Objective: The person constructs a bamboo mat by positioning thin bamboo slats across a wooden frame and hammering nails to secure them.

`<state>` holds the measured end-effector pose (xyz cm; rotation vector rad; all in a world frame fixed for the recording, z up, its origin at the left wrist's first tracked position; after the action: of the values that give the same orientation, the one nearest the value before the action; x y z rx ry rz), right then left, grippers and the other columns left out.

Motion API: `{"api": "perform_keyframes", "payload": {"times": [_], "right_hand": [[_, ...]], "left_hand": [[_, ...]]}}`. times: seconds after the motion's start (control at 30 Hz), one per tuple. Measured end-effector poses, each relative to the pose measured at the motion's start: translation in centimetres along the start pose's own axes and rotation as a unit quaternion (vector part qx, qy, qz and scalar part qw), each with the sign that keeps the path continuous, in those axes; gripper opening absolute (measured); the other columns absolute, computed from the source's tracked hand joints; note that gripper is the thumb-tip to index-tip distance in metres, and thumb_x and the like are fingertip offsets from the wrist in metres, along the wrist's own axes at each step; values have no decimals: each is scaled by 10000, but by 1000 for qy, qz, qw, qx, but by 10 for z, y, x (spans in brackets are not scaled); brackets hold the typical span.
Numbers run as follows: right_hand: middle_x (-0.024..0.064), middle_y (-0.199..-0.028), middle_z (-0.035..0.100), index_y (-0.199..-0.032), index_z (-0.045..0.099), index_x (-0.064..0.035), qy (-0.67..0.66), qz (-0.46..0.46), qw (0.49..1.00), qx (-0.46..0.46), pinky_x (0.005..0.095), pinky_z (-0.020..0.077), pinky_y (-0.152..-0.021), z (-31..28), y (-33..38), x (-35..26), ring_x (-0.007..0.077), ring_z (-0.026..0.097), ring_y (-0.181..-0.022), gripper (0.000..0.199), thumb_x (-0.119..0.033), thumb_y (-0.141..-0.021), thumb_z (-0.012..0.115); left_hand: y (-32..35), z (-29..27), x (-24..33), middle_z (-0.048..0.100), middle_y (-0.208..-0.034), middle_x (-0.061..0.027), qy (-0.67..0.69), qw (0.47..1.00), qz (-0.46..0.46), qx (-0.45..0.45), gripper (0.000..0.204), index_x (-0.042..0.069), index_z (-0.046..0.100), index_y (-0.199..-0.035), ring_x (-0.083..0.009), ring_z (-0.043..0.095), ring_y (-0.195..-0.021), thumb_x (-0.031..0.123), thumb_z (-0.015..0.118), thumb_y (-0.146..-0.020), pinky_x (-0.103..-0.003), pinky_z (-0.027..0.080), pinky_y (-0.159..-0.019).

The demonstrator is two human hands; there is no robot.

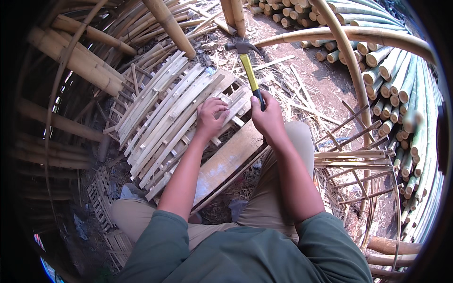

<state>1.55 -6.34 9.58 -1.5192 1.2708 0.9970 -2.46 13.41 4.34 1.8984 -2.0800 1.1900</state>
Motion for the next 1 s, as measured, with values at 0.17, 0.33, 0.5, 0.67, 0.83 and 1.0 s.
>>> {"api": "perform_keyframes", "payload": {"times": [0.17,0.33,0.5,0.67,0.83,1.0], "right_hand": [[156,-756,637,-1025,593,40,-22,36,990,-134,349,473,-640,-13,13,-15,213,594,-643,243,-182,-927,594],[109,-706,627,-999,594,82,14,14,985,-174,327,451,-594,-20,41,-14,158,571,-632,265,-175,-933,595],[164,-703,619,-1089,612,12,118,7,982,-147,365,458,-607,-34,63,-37,255,583,-614,262,-205,-944,590],[253,-868,669,-1145,631,-23,180,-29,972,-151,429,497,-731,-42,66,-33,374,666,-805,274,-177,-919,607],[275,-952,669,-1160,636,-11,154,5,977,-149,418,500,-820,-42,73,-34,392,664,-918,306,-183,-909,617],[284,-975,667,-1166,630,2,155,11,980,-126,417,496,-842,-42,73,-30,396,659,-949,319,-190,-912,613]], "left_hand": [[5,-2,-6,695,-972,-10,16,1000,-25,5,107,121,718,-830,-172,591,-1085,223,733,-801,-396,333,-1021],[5,0,-2,709,-926,-12,12,999,27,30,98,114,724,-822,-208,610,-1076,198,755,-782,-414,367,-1018],[6,2,-11,707,-916,-17,58,997,21,35,77,115,722,-799,-207,597,-1087,187,744,-779,-456,328,-1078],[6,1,-2,701,-893,-62,124,988,72,55,59,63,705,-797,-238,641,-977,90,745,-763,-372,494,-896],[8,-3,-5,677,-861,-101,135,988,25,71,129,41,692,-905,-275,656,-859,53,722,-780,-356,520,-751],[9,-3,-3,671,-878,-117,155,986,-40,53,186,45,681,-1002,-277,658,-821,63,691,-817,-347,519,-712]]}}
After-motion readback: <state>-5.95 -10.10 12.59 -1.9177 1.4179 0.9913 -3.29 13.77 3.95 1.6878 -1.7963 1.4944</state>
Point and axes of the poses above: each hand's wrist, its own y-axis away from the middle knuckle, its own z-axis out of the palm, x = y × z, the point moved 4 cm from there along -y, towards the middle knuckle
